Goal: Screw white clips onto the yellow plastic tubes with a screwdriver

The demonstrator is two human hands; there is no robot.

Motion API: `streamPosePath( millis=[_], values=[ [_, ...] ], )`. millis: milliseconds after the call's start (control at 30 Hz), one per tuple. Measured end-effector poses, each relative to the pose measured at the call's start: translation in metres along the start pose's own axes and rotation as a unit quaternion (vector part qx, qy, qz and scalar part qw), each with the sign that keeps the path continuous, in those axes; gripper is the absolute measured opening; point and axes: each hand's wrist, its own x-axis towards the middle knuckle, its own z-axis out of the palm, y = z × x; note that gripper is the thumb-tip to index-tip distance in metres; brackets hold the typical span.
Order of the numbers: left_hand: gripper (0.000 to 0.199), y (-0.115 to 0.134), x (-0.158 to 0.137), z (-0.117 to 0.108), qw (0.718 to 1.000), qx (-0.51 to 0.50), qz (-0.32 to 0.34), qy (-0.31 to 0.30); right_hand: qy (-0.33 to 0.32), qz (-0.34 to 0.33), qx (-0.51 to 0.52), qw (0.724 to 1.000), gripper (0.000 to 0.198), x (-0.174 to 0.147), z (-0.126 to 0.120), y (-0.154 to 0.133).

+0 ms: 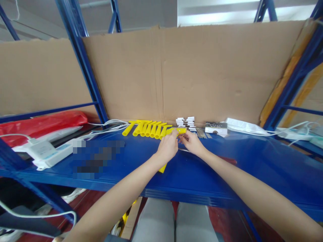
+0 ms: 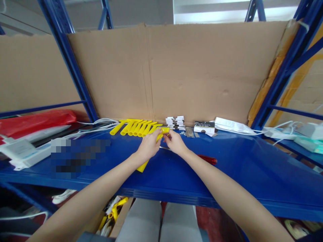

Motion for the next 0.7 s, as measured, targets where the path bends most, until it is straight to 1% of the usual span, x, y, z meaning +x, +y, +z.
streamPosePath(
  millis=[67,167,300,500,600,700],
  values=[
    [0.043,0.003,-0.002,-0.003,0.999,0.04,0.011,-0.015,-0.003,0.028,0.048,0.998,0.018,0.0,0.001,-0.001],
    [0.042,0.007,-0.005,-0.007,0.993,0.107,0.036,-0.014,-0.008,0.067,0.121,0.99,0.023,0.0,0.002,-0.008],
    [0.042,0.011,-0.007,-0.01,0.982,0.175,0.062,-0.008,0.019,0.106,0.187,0.976,0.028,-0.003,0.004,-0.018],
    [0.04,0.009,-0.009,-0.007,0.974,0.201,0.103,0.032,0.051,0.132,0.213,0.967,0.03,-0.005,0.003,-0.028],
    [0.038,0.008,-0.01,-0.005,0.971,0.206,0.117,0.039,0.061,0.138,0.217,0.964,0.032,-0.004,0.002,-0.03],
    [0.037,0.007,-0.01,-0.005,0.972,0.199,0.119,0.042,0.061,0.141,0.226,0.962,0.029,-0.004,0.002,-0.033]
  ],
)
